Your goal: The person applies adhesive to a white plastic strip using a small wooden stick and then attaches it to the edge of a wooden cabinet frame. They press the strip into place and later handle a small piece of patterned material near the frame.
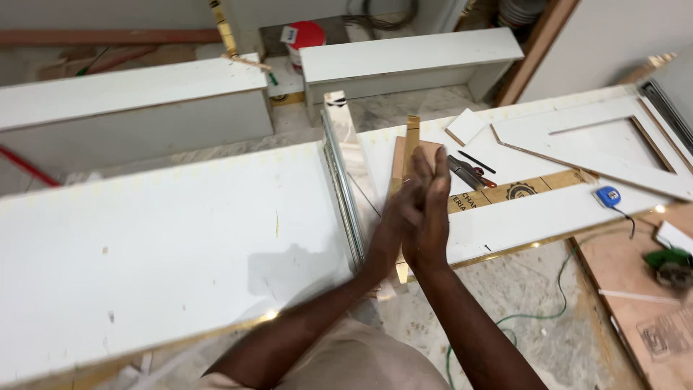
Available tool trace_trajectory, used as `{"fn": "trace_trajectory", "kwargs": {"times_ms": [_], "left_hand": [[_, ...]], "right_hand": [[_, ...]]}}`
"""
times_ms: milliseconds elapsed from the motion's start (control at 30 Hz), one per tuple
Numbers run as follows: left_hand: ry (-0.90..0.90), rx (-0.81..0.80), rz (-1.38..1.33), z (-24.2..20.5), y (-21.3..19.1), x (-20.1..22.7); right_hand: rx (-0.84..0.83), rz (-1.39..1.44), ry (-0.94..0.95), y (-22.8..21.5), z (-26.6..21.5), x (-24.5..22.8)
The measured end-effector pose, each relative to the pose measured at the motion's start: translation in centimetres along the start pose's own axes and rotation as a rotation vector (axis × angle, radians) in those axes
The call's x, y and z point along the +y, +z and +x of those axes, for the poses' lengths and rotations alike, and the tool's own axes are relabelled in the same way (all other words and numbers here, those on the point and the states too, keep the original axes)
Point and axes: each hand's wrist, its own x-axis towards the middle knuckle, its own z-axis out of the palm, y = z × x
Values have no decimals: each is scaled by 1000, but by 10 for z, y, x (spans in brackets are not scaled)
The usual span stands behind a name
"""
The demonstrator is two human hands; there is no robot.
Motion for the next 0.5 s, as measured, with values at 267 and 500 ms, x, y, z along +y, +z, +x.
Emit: {"fn": "trace_trajectory", "kwargs": {"times_ms": [267,500], "left_hand": [[258,-58,763,-91,123,-25],[242,-149,907,-124,156,-39]], "right_hand": [[-103,170,-152,-108,-6,-71],[-71,118,-14,-129,-70,-81]]}}
